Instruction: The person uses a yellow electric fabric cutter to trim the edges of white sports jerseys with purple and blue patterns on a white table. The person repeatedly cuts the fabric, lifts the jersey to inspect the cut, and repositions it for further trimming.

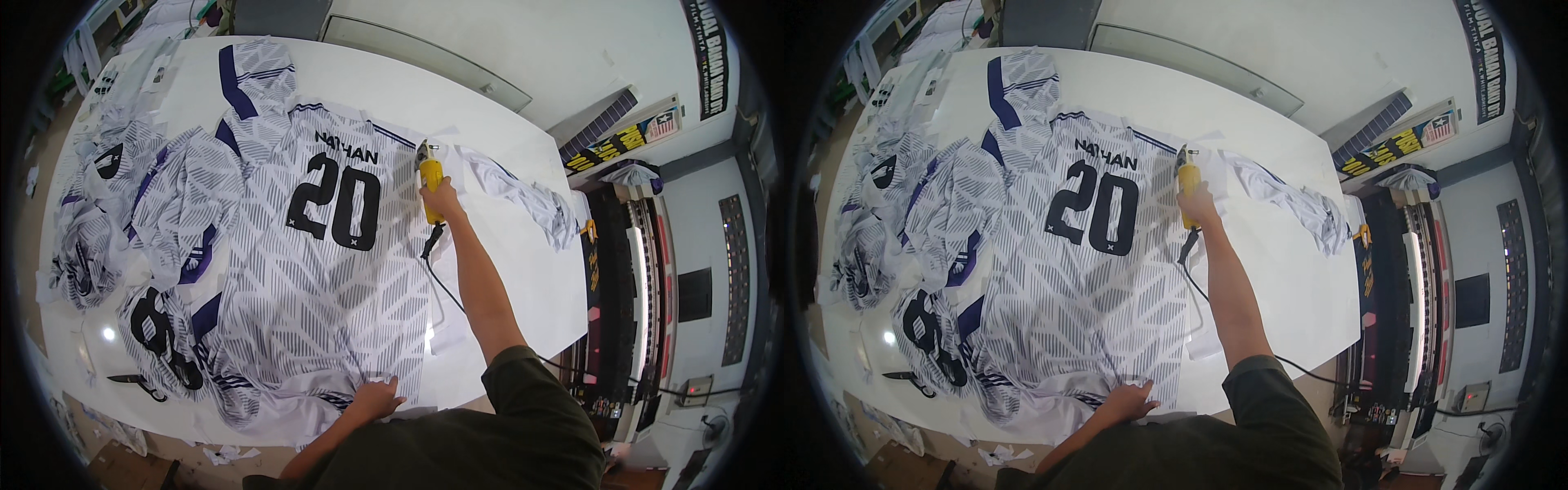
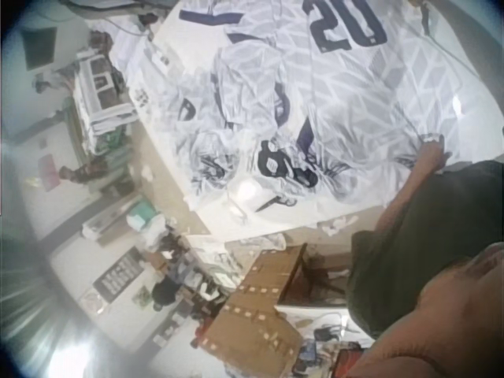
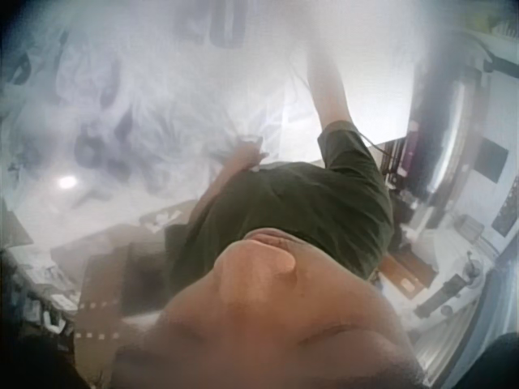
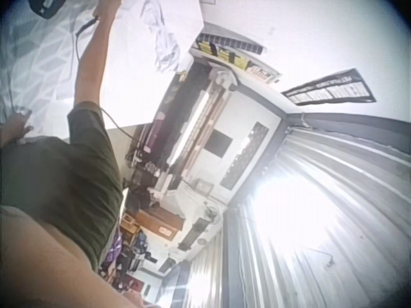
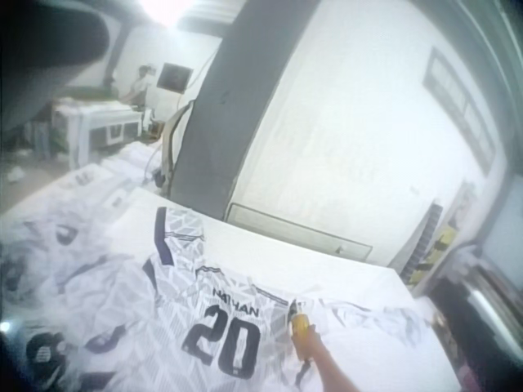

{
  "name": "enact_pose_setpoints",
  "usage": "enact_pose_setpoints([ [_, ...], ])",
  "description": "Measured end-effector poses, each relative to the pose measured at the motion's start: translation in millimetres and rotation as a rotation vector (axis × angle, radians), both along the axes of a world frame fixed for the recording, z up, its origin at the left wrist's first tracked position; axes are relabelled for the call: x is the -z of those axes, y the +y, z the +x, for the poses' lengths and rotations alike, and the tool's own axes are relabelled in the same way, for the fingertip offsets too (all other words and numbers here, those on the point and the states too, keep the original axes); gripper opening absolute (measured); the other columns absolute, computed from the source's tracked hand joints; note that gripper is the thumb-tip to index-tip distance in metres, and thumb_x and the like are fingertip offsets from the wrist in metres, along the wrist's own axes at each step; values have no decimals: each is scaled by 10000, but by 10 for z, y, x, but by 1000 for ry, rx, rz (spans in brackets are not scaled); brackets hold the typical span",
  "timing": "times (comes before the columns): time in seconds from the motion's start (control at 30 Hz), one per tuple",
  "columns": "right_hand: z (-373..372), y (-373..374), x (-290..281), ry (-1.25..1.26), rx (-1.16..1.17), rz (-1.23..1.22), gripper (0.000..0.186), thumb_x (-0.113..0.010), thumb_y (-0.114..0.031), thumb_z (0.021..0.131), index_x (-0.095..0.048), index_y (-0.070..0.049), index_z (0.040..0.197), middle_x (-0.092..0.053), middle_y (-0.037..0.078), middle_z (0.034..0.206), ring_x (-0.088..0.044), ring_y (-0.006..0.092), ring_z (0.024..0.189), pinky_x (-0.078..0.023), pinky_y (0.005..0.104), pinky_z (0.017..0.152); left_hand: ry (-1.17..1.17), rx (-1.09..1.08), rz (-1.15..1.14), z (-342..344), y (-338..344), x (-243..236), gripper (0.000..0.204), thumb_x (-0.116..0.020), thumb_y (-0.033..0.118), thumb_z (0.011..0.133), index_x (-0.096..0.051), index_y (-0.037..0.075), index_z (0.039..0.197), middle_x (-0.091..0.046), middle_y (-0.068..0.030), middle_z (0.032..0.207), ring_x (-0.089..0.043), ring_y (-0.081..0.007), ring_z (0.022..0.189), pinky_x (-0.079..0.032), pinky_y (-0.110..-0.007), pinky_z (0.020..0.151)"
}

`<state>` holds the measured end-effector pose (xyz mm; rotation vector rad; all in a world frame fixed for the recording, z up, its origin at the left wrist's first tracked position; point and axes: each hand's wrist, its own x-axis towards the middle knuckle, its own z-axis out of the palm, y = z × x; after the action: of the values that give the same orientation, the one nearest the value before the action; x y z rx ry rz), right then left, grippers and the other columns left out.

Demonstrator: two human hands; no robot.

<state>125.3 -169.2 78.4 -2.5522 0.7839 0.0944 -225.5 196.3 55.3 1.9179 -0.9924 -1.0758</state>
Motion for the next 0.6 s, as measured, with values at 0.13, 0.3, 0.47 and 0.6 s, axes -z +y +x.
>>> enact_pose_setpoints([
  [0.13, 272, -63, 9, 8, 52, 11, 850, -729, -405, 799, -357, 132, 1343, -627, 367, 1225, -668, 462, 1127, -577, 455, 923, 3, 8, 16, 30, -18, -30, 615, -637, 465, 963, -551, -57, 1276, -723, -268, 845, -719, -450, 791, -563, -546, 696],
  [0.3, 665, -83, -4, 20, 83, 63, 891, -755, -398, 773, -340, 147, 1343, -617, 356, 1254, -668, 442, 1144, -578, 445, 945, 80, 46, 115, 90, -61, -67, 655, -594, 495, 982, -524, -56, 1329, -722, -288, 893, -715, -468, 836, -562, -555, 744],
  [0.47, 1037, -514, 169, -90, 176, -21, 852, -730, -400, 785, -367, 126, 1348, -614, 366, 1265, -675, 456, 1121, -577, 466, 932, 48, 80, 102, 97, -106, -13, 681, -556, 528, 994, -504, -41, 1365, -714, -305, 996, -705, -475, 928, -553, -556, 818],
  [0.6, 787, -611, 344, -224, 218, -3, 745, -685, -379, 822, -392, 91, 1319, -641, 385, 1185, -661, 510, 1096, -554, 513, 951, -229, -201, 63, 464, -286, -176, 463, -613, 440, 957, -623, 6, 1120, -724, -189, 822, -721, -391, 753, -558, -535, 707],
])
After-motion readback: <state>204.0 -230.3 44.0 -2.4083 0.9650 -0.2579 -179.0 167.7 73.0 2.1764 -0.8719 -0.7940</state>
